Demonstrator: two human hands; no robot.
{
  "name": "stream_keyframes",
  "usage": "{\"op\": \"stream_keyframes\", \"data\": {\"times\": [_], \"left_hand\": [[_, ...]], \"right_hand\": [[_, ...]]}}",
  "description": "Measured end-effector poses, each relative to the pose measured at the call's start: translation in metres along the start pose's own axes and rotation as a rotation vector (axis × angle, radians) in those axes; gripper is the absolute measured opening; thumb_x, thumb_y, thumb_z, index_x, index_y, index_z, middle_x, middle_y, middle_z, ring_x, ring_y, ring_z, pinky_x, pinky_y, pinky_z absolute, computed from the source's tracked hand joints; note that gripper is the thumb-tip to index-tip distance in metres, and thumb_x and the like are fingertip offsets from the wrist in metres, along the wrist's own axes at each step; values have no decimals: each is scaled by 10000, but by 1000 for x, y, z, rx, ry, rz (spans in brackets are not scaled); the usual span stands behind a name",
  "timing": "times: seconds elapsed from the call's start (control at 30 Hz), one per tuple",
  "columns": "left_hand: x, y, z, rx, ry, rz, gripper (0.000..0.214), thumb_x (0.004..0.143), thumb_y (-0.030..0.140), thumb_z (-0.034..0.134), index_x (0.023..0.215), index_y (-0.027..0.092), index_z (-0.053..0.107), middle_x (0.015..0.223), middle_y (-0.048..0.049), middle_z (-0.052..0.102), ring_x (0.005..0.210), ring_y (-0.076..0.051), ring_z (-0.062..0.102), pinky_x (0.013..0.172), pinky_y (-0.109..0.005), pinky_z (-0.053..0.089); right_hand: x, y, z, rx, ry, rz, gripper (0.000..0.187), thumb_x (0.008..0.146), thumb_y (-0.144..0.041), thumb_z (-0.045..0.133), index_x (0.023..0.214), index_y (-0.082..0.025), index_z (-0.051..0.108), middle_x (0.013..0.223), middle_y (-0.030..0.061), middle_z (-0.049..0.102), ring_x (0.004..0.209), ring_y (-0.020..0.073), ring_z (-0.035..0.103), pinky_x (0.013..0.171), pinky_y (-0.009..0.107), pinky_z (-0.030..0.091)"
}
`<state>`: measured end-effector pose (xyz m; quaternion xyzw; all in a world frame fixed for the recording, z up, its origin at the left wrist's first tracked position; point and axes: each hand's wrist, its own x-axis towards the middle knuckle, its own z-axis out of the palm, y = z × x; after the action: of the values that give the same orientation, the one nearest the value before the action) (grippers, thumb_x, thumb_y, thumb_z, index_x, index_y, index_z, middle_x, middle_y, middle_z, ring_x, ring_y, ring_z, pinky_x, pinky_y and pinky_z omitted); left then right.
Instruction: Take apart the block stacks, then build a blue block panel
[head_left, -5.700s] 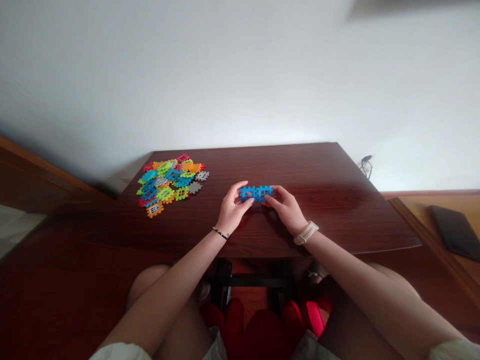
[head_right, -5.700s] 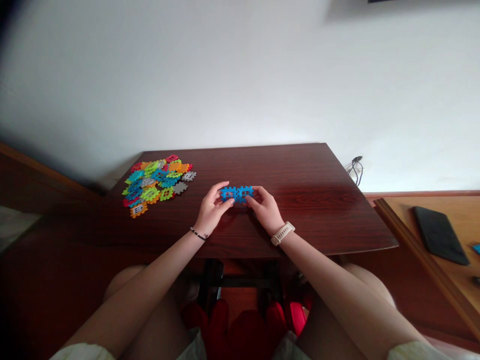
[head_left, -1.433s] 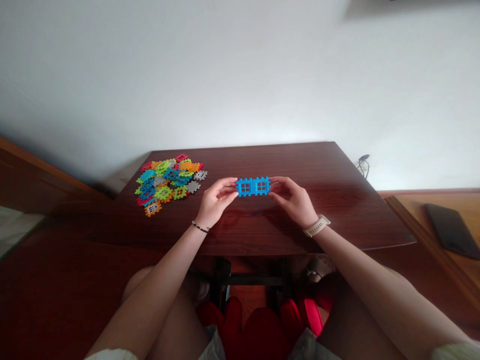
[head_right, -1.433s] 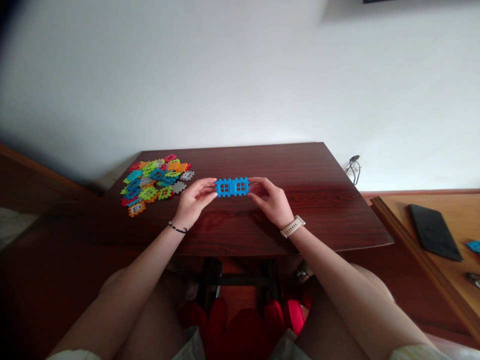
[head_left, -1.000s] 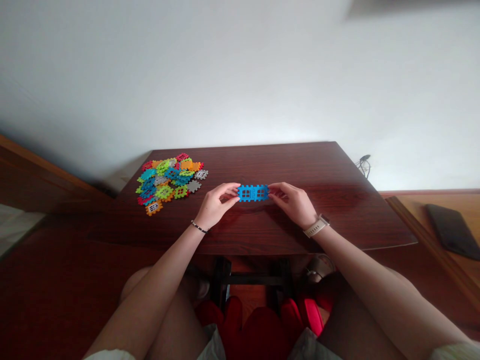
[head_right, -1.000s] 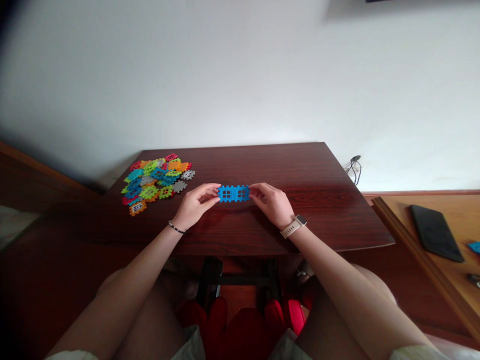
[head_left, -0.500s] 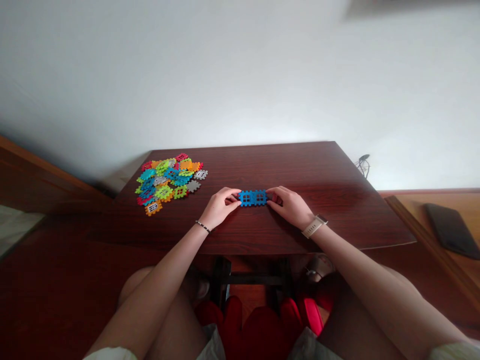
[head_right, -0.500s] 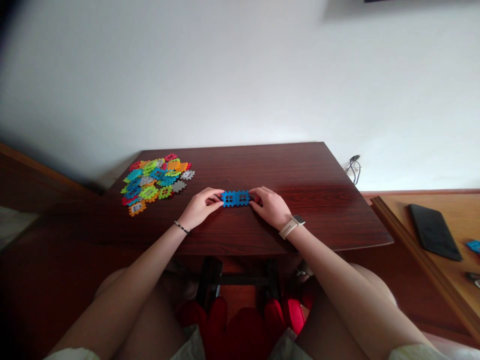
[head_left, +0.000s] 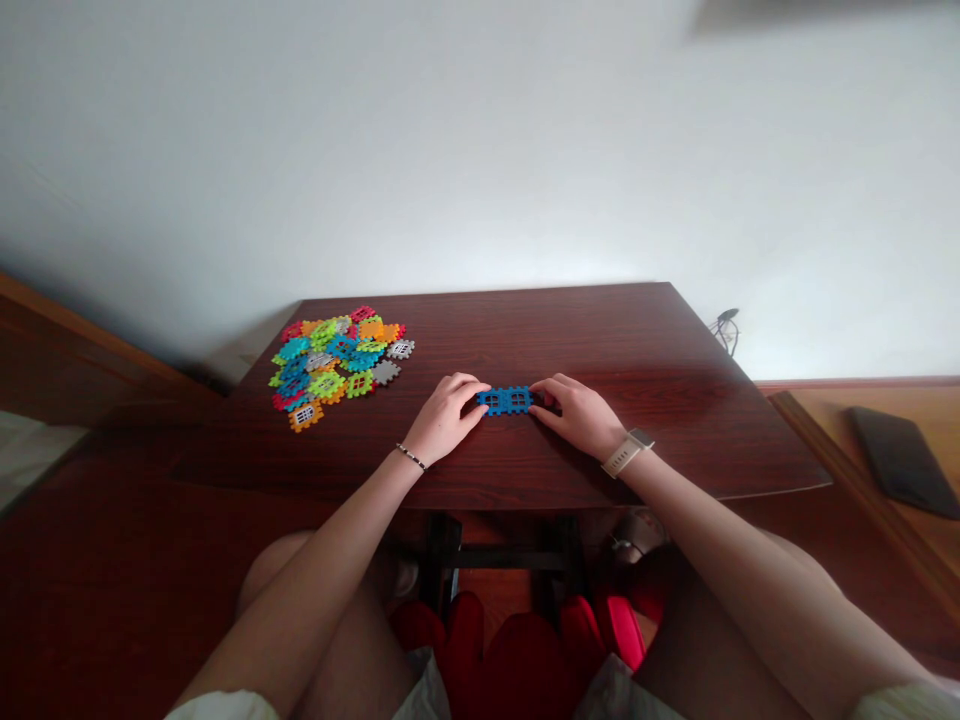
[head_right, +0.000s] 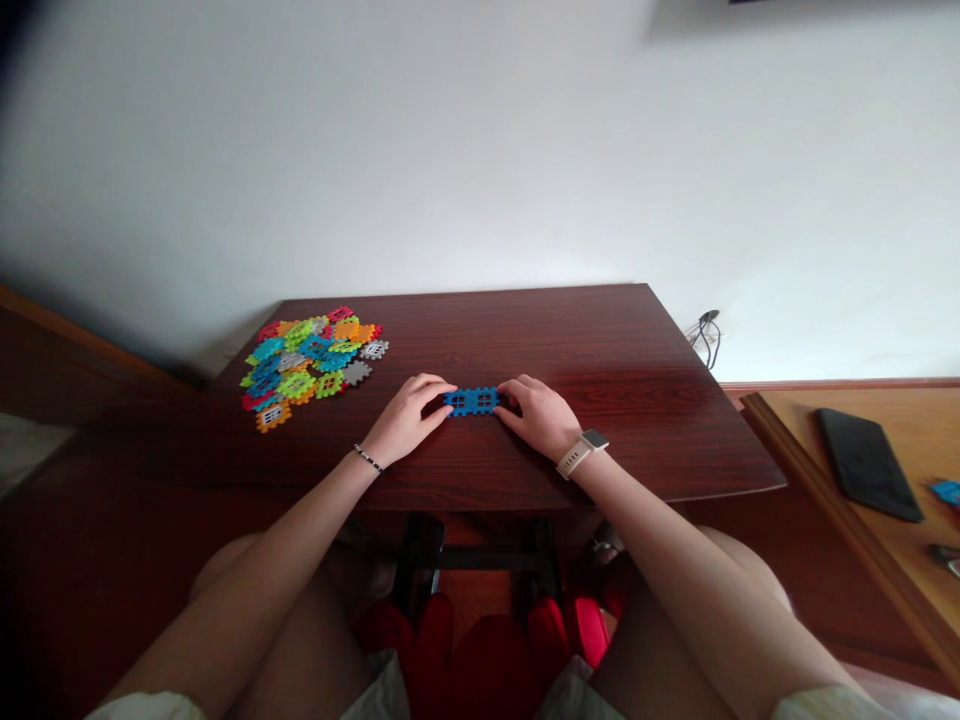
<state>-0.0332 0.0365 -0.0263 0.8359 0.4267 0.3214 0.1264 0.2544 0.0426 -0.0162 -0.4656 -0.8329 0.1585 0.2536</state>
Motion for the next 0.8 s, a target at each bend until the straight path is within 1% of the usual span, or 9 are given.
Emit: {"op": "stream_keyframes", "data": {"times": [0.13,0.27,0.47,0.63,0.8], "left_hand": [[-1,8,1,51,-58,108,307,1031,194,649,1317,264,736,1349,-99,683,1243,-288,627,1129,-512,550],[-1,11,3,85,-81,157,304,1048,187,615,1291,286,768,1353,-95,685,1241,-288,626,1118,-522,564],[0,11,5,88,-80,151,305,1049,164,600,1264,282,781,1333,-94,688,1227,-288,620,1108,-530,573],[-1,17,6,105,-67,134,301,1057,160,582,1276,256,765,1331,-103,688,1228,-294,611,1107,-524,577],[-2,21,5,115,-73,130,316,1054,147,573,1255,283,774,1324,-98,689,1229,-297,615,1101,-530,578]], "right_hand": [[0,0,0,-5,-9,-8,200,1014,-302,720,1195,-219,731,1004,61,703,870,226,676,782,339,528],[1,0,1,-13,-11,-4,197,1016,-301,714,1197,-227,733,1001,59,701,865,226,674,777,335,526],[1,-1,1,-14,-6,-8,184,1019,-294,706,1190,-233,732,981,58,700,874,234,674,782,341,525],[0,-2,2,-21,0,-6,179,1011,-277,713,1182,-227,726,967,59,700,889,248,668,803,358,523],[0,-2,3,-25,0,-3,179,1011,-275,708,1183,-227,721,948,56,692,887,251,659,803,362,517]]}}
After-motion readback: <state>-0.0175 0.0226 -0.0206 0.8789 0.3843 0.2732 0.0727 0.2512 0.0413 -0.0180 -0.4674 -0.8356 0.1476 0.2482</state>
